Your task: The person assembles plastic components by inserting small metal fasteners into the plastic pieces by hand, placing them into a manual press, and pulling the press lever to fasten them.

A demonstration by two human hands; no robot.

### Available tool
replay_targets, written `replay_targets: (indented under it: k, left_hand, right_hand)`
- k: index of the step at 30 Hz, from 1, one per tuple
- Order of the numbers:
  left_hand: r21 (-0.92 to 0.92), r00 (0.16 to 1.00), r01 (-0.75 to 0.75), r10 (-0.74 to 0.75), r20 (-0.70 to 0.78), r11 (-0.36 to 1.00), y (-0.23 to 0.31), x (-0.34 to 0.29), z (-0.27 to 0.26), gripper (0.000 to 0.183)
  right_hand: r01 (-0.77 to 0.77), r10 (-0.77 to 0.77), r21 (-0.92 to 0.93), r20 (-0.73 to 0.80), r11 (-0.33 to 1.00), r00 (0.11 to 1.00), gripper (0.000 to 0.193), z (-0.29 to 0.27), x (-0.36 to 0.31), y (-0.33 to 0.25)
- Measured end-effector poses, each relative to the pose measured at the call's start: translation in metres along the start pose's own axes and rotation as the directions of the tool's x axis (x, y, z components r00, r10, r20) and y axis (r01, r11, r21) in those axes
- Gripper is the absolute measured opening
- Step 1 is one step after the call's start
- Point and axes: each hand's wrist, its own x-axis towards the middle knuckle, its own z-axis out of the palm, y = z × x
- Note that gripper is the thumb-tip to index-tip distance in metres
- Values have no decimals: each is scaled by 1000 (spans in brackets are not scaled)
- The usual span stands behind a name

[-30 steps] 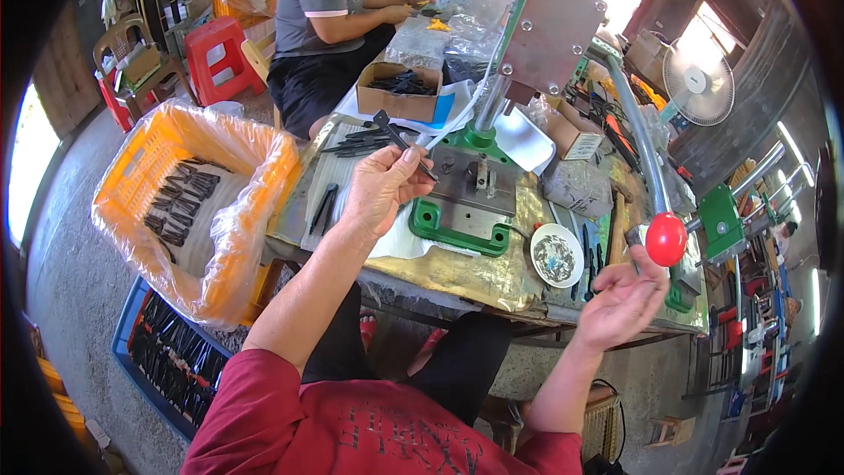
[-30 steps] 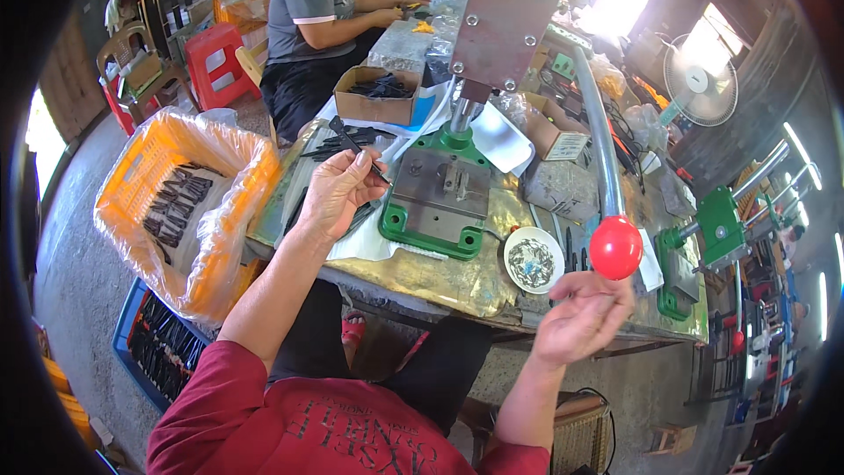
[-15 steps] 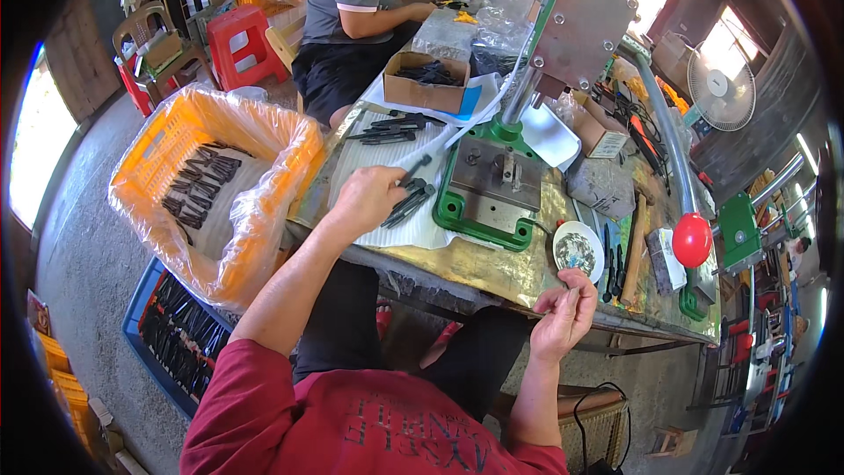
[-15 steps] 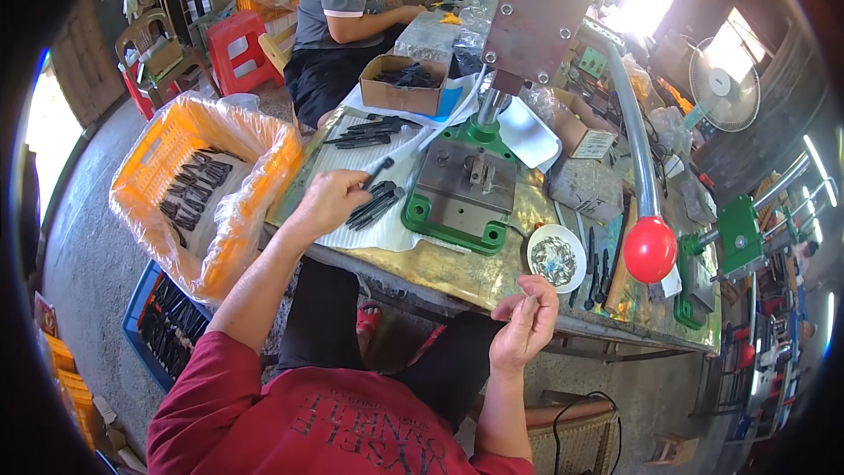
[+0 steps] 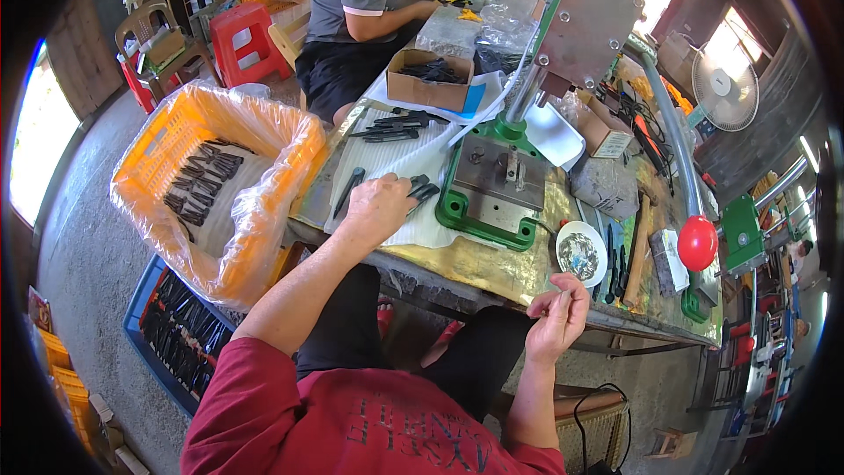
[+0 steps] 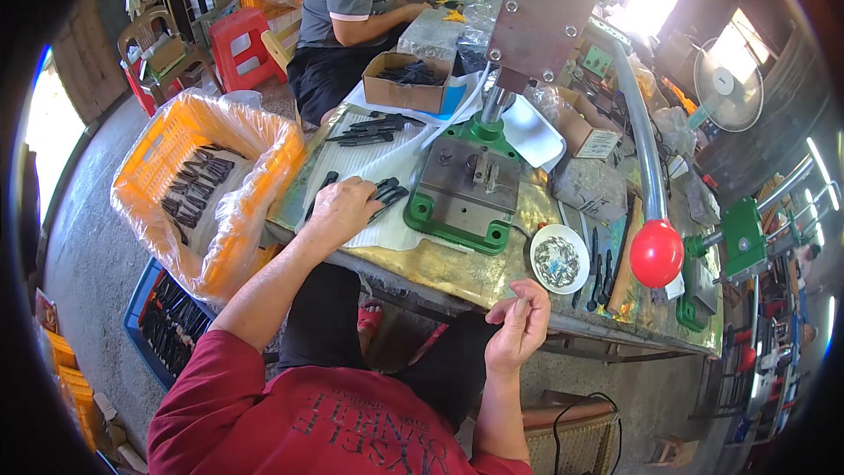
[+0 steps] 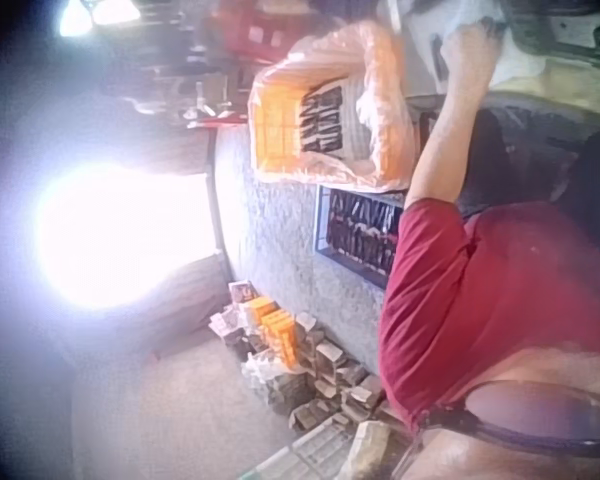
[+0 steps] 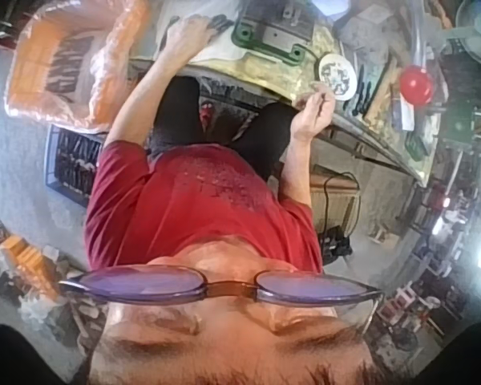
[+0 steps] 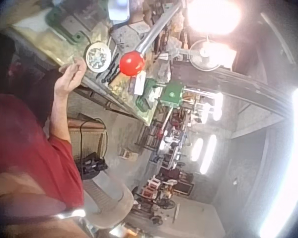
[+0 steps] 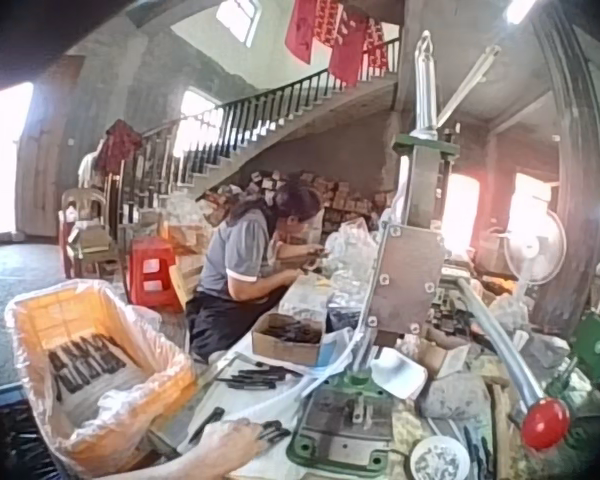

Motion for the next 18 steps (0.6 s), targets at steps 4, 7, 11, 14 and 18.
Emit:
replay_targets:
  k: [4, 7, 11, 14, 18]
  left_hand:
    - [-38, 991, 38, -42, -125, 999, -20, 29, 1, 18]
    - [-1, 983, 30, -30, -182, 1000, -51, 63, 5, 16]
    - [142, 993, 29, -12, -120, 989, -68, 88, 18, 14]
    - [149, 991, 15, 5, -131, 989, -69, 94, 26, 12]
    - [150, 987, 32, -8, -159, 988, -67, 98, 31, 10]
  right_hand:
    - [-40, 40, 14, 1, 999, 999, 17, -4, -4, 3]
    - [-86, 85, 17, 8, 996, 996, 17, -3, -6, 6]
    - [-107, 107, 3, 3, 994, 994, 17, -2, -8, 9]
    - [-97, 97, -18, 4, 995, 995, 17, -1, -9, 12]
    - [-83, 85, -58, 26, 995, 996, 17, -3, -11, 15]
